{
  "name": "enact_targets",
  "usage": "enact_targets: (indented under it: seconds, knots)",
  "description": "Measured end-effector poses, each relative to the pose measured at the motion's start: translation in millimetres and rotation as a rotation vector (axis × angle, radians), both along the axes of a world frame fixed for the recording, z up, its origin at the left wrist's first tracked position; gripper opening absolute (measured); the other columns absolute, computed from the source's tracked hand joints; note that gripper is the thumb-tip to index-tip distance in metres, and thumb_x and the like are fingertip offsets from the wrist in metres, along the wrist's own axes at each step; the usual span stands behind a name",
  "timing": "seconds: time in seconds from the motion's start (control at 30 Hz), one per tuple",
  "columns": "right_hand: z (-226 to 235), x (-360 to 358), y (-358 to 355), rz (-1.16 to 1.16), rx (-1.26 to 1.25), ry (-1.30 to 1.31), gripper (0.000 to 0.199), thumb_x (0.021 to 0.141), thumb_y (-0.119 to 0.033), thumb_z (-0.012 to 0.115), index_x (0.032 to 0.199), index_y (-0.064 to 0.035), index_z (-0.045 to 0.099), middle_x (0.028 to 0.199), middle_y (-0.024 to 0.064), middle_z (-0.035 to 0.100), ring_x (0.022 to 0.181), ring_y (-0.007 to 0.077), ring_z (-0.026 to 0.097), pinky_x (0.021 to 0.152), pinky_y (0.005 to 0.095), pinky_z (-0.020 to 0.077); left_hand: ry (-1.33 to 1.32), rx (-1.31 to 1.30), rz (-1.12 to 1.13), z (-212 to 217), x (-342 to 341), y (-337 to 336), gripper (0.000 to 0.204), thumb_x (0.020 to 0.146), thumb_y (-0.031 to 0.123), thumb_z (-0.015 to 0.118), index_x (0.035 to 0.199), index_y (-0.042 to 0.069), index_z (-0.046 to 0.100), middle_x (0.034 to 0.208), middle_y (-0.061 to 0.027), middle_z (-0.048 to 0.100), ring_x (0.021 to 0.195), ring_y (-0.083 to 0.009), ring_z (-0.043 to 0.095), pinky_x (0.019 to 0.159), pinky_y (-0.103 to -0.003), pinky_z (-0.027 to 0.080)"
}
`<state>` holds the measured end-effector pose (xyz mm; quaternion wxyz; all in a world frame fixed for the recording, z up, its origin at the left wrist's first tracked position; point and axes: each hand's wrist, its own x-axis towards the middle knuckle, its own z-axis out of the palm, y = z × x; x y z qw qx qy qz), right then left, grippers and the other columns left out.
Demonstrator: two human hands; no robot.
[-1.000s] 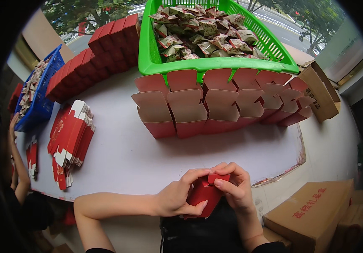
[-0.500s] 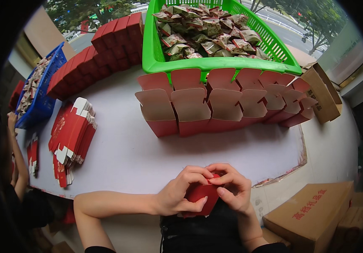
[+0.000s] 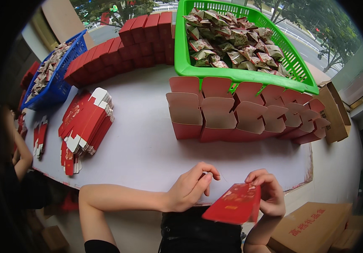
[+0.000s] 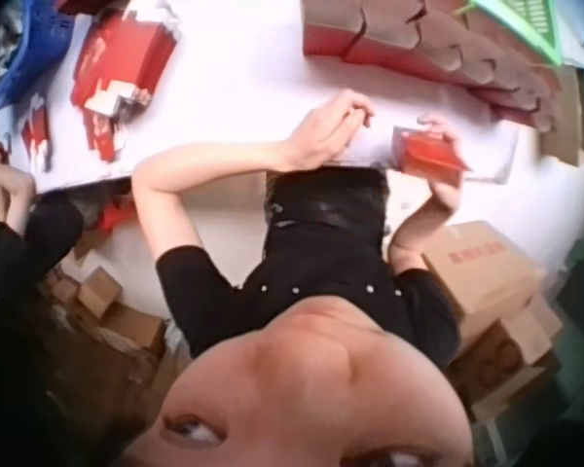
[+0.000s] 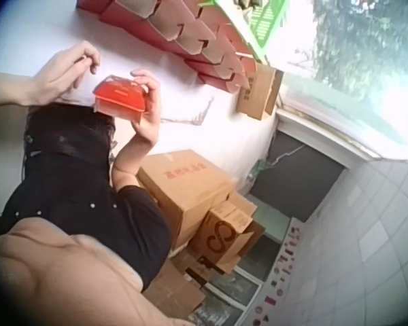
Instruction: The person folds flat red cardboard pieces into small rectangular boxes and places them upright on the table. The hands repeatedly pick, fold, and stack the boxes while another person works nearby.
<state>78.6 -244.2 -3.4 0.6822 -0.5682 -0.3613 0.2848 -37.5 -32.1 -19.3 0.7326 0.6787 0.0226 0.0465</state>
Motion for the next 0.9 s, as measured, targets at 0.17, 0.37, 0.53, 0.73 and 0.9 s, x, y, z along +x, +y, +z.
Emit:
enact_targets:
  seconds: [0.17,0.37,0.53,0.73,0.9]
  knots:
    - [1,-7,38,-0.224,-0.204,0.111,0.045,0.077,0.009,0.060,0.118,0.0015,0.044,0.114,0.0115,0.051,0.104,0.0182,0.053,0.088,0.0291,0.0438,-0.243,0.511,-0.062,-8,-4,-5,0.005,0.079,0.010,0.054,0.078,0.005,0.055,0.066,-0.0058,0.056,0.057,-0.0211,0.057,0.050,-0.032,0.045]
    - [11,-26,86,-0.261,-0.489,-0.617,0.029,0.072,0.001,0.068,0.100,-0.0008,0.059,0.093,0.0100,0.062,0.086,0.0272,0.056,0.074,0.0339,0.0459,-0.687,0.764,-0.206,-24,-14,-10,0.012,0.071,0.013,0.058,0.068,0.007,0.048,0.058,-0.0032,0.047,0.049,-0.0186,0.050,0.042,-0.032,0.040]
    - [3,-34,113,-0.292,-0.456,-0.855,0.030,0.069,-0.004,0.071,0.097,-0.0010,0.059,0.089,0.0108,0.057,0.079,0.0302,0.051,0.068,0.0373,0.0444,-0.689,0.719,-0.183,-27,-12,-12,0.013,0.071,0.014,0.059,0.068,0.006,0.048,0.060,-0.0039,0.048,0.052,-0.0198,0.050,0.042,-0.031,0.040]
    - [-3,-38,122,-0.389,-0.584,-0.780,0.033,0.070,-0.008,0.074,0.098,0.0022,0.059,0.087,0.0115,0.057,0.073,0.0265,0.054,0.066,0.0339,0.0455,-0.727,0.729,-0.202,-27,-14,-12,0.014,0.071,0.015,0.059,0.069,0.006,0.049,0.062,-0.0052,0.049,0.056,-0.0202,0.051,0.045,-0.031,0.041]
    - [-2,-39,116,-0.371,-0.566,-0.668,0.036,0.069,-0.005,0.075,0.100,0.0027,0.059,0.087,0.0103,0.057,0.068,0.0195,0.052,0.061,0.0298,0.0451,-0.725,0.782,-0.217,-29,-14,-13,0.014,0.071,0.016,0.059,0.070,0.006,0.049,0.061,-0.0043,0.048,0.055,-0.0199,0.050,0.045,-0.031,0.041]
